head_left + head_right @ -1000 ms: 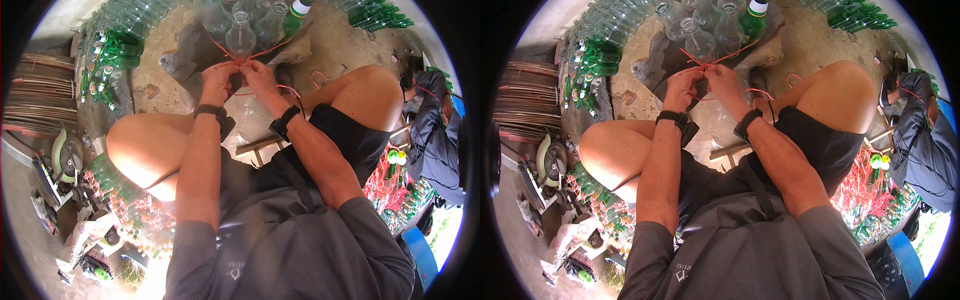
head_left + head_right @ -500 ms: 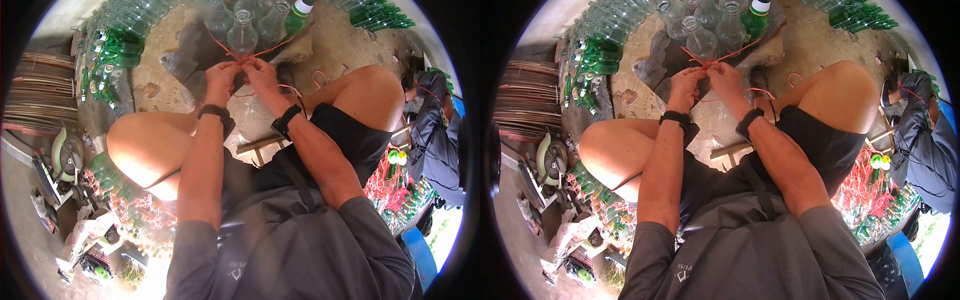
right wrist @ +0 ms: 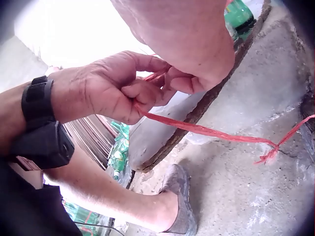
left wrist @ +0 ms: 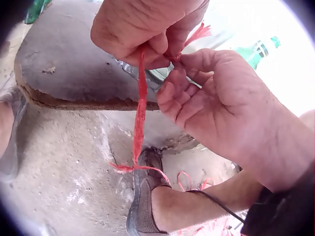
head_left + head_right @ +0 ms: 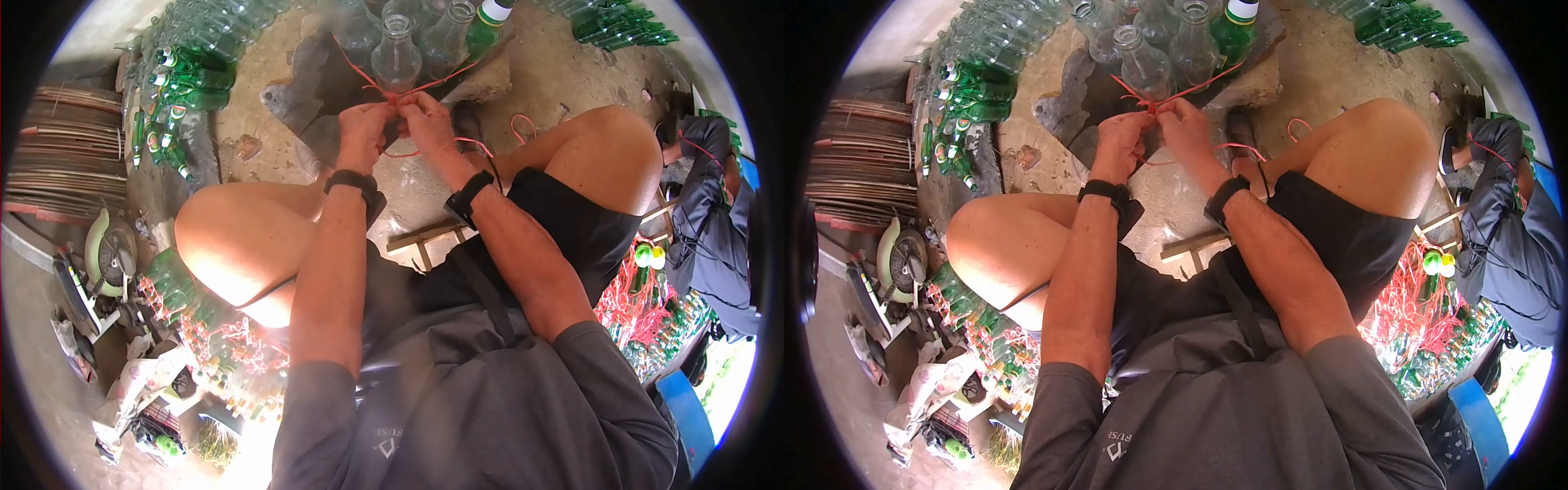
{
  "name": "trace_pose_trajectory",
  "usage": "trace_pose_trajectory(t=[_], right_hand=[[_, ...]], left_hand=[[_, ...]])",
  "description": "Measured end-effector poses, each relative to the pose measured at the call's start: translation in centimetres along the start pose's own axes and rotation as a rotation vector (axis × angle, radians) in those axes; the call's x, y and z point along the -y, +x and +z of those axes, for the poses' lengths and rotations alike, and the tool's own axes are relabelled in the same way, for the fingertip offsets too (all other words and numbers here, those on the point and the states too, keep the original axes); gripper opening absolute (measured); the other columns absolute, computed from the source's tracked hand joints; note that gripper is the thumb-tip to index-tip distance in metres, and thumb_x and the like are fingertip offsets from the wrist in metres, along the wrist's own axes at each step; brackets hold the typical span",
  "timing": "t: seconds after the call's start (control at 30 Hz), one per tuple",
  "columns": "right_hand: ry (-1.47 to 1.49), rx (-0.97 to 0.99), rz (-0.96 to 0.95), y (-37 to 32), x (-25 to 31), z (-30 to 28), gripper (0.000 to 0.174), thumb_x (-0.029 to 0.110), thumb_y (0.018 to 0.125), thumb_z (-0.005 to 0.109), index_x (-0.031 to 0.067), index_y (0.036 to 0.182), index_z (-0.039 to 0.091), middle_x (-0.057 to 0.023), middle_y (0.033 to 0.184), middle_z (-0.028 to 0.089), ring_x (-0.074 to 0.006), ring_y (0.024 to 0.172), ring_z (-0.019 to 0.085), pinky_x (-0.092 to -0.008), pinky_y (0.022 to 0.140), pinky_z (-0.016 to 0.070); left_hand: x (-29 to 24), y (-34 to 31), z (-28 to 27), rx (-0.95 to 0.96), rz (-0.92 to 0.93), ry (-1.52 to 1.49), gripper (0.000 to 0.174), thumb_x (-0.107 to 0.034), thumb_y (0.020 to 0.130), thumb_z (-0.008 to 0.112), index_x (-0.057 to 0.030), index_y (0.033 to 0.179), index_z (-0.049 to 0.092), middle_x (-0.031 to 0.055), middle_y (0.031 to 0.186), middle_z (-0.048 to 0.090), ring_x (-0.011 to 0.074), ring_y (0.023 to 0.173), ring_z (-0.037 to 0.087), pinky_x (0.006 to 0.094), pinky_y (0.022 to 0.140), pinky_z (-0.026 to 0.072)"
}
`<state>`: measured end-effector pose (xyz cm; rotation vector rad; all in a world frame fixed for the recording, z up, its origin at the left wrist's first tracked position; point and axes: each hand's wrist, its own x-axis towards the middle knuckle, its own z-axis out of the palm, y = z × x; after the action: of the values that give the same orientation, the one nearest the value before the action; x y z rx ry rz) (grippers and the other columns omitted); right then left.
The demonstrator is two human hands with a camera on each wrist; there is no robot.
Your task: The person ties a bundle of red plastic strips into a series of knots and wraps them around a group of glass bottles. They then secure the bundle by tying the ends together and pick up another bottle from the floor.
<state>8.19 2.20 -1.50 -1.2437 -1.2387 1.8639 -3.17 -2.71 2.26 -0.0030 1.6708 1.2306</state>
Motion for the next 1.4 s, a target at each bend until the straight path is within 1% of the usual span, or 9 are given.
trace_pose_trajectory(t=[0.17,0.37,0.47,0.57,0.73,0.93,1.03,1.17,1.4], right_hand=[[0.084,0.077,0.001,0.4,-0.2,-0.3,0.011,0.009,0.09,0.055,0.0019,0.092,0.063,-0.0057,0.083,0.068,-0.014,0.067,0.067,-0.0295,0.058,0.057],[0.168,0.089,0.097,0.1,0.3,-0.5,0.015,0.011,0.094,0.058,-0.0015,0.097,0.065,-0.0097,0.086,0.07,-0.0184,0.07,0.069,-0.0318,0.064,0.0609],[0.242,0.16,0.222,0.3,0.4,-1.1,0.018,0.015,0.096,0.061,-0.0011,0.103,0.065,-0.0091,0.087,0.07,-0.018,0.073,0.069,-0.032,0.067,0.0609],[0.284,0.203,0.27,0.3,0.4,-1.4,0.02,0.016,0.096,0.062,0.0001,0.106,0.066,-0.0088,0.09,0.07,-0.0176,0.076,0.069,-0.0319,0.07,0.06],[0.167,0.206,0.249,0.6,0.7,-1.5,0.02,0.018,0.098,0.06,0.0013,0.106,0.066,-0.0077,0.089,0.07,-0.0176,0.076,0.068,-0.0315,0.07,0.0584],[0.14,0.168,0.241,0.6,0.4,-1.1,0.021,0.02,0.1,0.057,0.0006,0.105,0.064,-0.0075,0.088,0.068,-0.0189,0.074,0.069,-0.0318,0.069,0.0588],[0.131,0.12,0.253,0.8,0.3,-0.9,0.023,0.02,0.1,0.055,-0.0009,0.105,0.063,-0.0088,0.091,0.066,-0.0199,0.075,0.068,-0.0329,0.069,0.0599],[0.225,0.078,0.267,0.8,0.4,-0.7,0.026,0.021,0.101,0.054,-0.0036,0.107,0.062,-0.0107,0.095,0.063,-0.0201,0.078,0.067,-0.035,0.071,0.0618],[0.244,0.084,0.264,0.8,0.4,-0.4,0.027,0.019,0.102,0.051,-0.0053,0.109,0.06,-0.0107,0.092,0.061,-0.0205,0.078,0.066,-0.0357,0.072,0.0626]], left_hand=[[-0.1,-0.1,0.0,-0.003,0.005,0.007,0.01,-0.006,0.078,0.075,-0.0004,0.077,0.068,0.0029,0.068,0.059,0.0081,0.047,0.041,0.0247,0.042,0.0273],[0.0,0.0,-0.4,0.046,0.016,-0.03,0.011,-0.007,0.076,0.076,0.0,0.077,0.068,0.0049,0.068,0.062,0.0083,0.047,0.042,0.0246,0.042,0.0265],[0.1,0.2,-0.7,0.075,0.005,-0.049,0.012,-0.008,0.076,0.077,0.0001,0.078,0.068,0.006,0.07,0.064,0.0082,0.047,0.043,0.0244,0.042,0.0266],[0.3,0.4,-0.9,0.101,0.001,-0.048,0.012,-0.009,0.077,0.077,-0.0006,0.079,0.069,0.0055,0.07,0.064,0.0076,0.048,0.044,0.0243,0.042,0.0264],[0.2,0.6,-1.2,0.13,-0.023,0.042,0.013,-0.013,0.08,0.078,-0.0022,0.081,0.07,0.0034,0.071,0.065,0.0066,0.048,0.042,0.024,0.042,0.0245],[-0.5,-0.2,-1.5,0.147,-0.035,0.119,0.015,-0.018,0.083,0.078,-0.0047,0.085,0.074,-0.0016,0.071,0.058,0.0063,0.05,0.037,0.0243,0.044,0.0248],[-0.6,0.2,-1.7,0.061,-0.016,0.171,0.015,-0.019,0.082,0.078,-0.0054,0.088,0.075,-0.0037,0.071,0.051,0.0064,0.051,0.036,0.0244,0.044,0.025],[-1.2,0.3,-2.3,0.049,-0.031,0.169,0.015,-0.017,0.081,0.079,-0.0055,0.089,0.076,-0.0047,0.07,0.048,0.0062,0.051,0.034,0.0244,0.044,0.0245],[-1.4,0.4,-2.5,0.021,-0.003,0.108,0.013,-0.011,0.081,0.078,-0.0032,0.092,0.075,-0.0058,0.064,0.045,0.0057,0.049,0.035,0.0245,0.042,0.0234]])
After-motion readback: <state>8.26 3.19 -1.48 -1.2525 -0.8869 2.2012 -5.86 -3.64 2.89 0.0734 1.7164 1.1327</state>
